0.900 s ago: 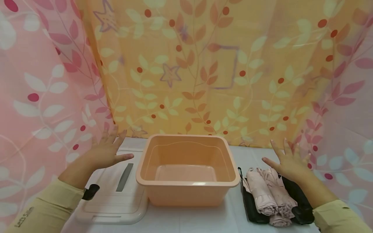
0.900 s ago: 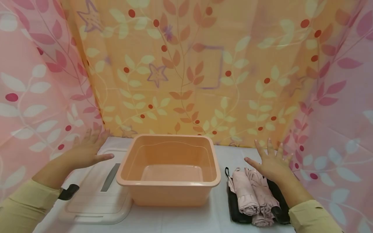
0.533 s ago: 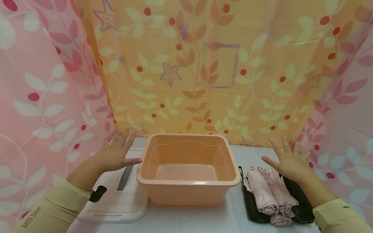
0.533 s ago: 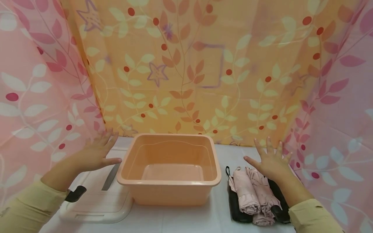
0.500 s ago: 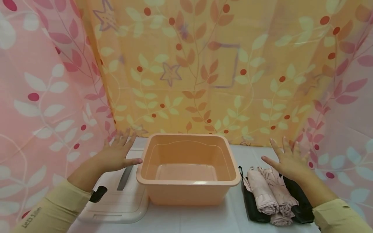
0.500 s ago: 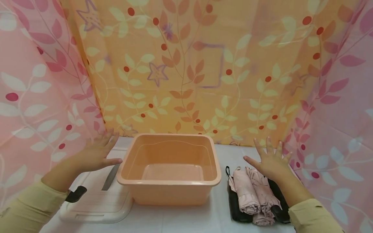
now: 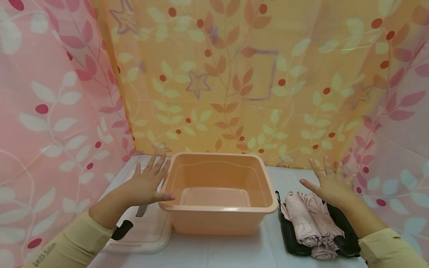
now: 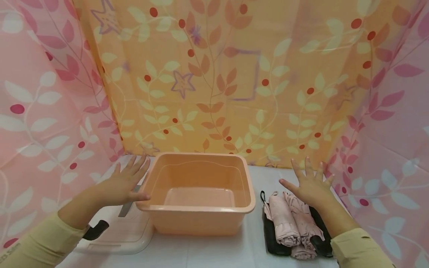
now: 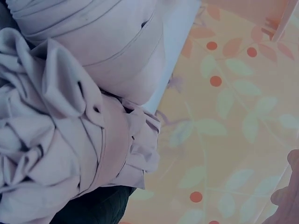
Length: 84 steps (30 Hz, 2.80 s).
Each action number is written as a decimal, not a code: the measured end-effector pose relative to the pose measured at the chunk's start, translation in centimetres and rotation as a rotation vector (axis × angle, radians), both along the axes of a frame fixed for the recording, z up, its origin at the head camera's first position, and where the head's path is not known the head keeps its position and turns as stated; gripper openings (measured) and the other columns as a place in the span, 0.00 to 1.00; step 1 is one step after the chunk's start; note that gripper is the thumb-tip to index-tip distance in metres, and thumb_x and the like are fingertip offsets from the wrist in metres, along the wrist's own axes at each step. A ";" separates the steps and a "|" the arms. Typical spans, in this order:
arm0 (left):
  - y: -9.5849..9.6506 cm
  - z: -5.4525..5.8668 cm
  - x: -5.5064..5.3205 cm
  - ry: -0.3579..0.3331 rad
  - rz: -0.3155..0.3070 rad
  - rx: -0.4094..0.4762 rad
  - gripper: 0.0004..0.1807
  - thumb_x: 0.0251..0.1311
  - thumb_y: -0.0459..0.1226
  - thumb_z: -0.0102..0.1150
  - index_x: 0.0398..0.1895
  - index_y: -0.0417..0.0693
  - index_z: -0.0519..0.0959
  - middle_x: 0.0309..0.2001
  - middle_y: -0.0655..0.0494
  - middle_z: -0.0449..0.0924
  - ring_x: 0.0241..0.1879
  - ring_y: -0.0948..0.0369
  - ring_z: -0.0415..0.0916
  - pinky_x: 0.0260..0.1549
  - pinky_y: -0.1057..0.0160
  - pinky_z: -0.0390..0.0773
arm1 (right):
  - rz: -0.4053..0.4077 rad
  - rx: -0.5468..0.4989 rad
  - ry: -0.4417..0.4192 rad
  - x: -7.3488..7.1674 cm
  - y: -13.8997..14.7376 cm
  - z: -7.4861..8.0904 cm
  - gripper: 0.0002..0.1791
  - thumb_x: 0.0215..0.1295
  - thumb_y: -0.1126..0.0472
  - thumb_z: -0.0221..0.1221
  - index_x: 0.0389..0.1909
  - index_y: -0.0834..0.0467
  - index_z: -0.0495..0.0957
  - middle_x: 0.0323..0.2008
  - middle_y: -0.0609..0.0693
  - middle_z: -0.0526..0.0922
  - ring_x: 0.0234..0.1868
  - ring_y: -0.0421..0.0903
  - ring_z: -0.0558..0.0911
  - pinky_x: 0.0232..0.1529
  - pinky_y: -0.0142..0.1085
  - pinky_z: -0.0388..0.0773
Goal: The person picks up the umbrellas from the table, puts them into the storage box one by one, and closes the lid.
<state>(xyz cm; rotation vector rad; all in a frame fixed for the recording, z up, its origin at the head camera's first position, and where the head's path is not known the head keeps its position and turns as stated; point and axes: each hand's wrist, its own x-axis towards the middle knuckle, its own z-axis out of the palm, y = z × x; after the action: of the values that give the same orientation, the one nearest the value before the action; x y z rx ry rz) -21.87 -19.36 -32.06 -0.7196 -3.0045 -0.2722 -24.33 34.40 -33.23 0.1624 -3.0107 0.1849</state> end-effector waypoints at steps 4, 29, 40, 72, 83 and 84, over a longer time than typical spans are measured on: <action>0.7 -0.6 0.3 -0.023 -0.012 0.012 0.61 0.47 0.70 0.48 0.71 0.39 0.38 0.72 0.43 0.28 0.68 0.42 0.22 0.53 0.29 0.27 | 0.009 0.002 0.003 0.0 -0.3 -0.1 0.50 0.58 0.28 0.42 0.71 0.48 0.30 0.67 0.68 0.22 0.60 0.71 0.17 0.40 0.73 0.15; 1.8 -2.0 0.5 -0.122 -0.006 0.022 0.72 0.35 0.75 0.50 0.68 0.29 0.36 0.70 0.34 0.30 0.69 0.44 0.30 0.60 0.36 0.41 | 0.039 -0.016 -0.011 -0.2 -0.1 -0.3 0.51 0.58 0.29 0.44 0.71 0.49 0.29 0.67 0.67 0.22 0.61 0.71 0.19 0.43 0.75 0.21; 1.7 -2.2 0.1 -0.121 -0.020 0.010 0.73 0.35 0.75 0.50 0.68 0.27 0.36 0.69 0.33 0.30 0.69 0.43 0.31 0.61 0.38 0.42 | 0.043 -0.155 -0.021 -0.1 2.2 0.7 0.50 0.62 0.34 0.46 0.71 0.52 0.27 0.66 0.71 0.22 0.61 0.74 0.22 0.49 0.73 0.29; 1.9 -1.7 0.6 -0.161 -0.003 0.059 0.72 0.36 0.73 0.54 0.68 0.28 0.35 0.70 0.35 0.27 0.69 0.43 0.28 0.61 0.36 0.39 | -0.047 -0.519 -0.282 2.1 10.4 -2.7 0.41 0.71 0.45 0.37 0.64 0.79 0.41 0.58 0.84 0.48 0.55 0.77 0.59 0.47 0.65 0.63; 1.8 -2.4 0.3 -0.149 -0.006 0.060 0.72 0.35 0.73 0.53 0.68 0.29 0.35 0.70 0.35 0.27 0.69 0.44 0.28 0.60 0.36 0.39 | -0.141 -0.619 -0.437 2.0 12.0 -5.2 0.41 0.70 0.42 0.37 0.59 0.79 0.52 0.51 0.78 0.67 0.50 0.69 0.73 0.48 0.54 0.72; 1.8 -2.4 0.3 -0.148 -0.005 0.062 0.72 0.35 0.73 0.53 0.68 0.29 0.35 0.70 0.35 0.27 0.69 0.44 0.28 0.60 0.36 0.39 | -0.147 -0.620 -0.443 2.0 12.1 -5.4 0.41 0.70 0.41 0.38 0.59 0.79 0.53 0.51 0.77 0.68 0.50 0.68 0.73 0.48 0.54 0.72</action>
<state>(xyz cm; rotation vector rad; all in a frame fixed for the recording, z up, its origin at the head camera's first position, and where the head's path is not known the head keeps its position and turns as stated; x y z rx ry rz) -21.52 -17.60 -34.45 -0.7323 -3.1166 -0.4350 -22.33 46.46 -38.63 -0.1833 -3.1742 1.2590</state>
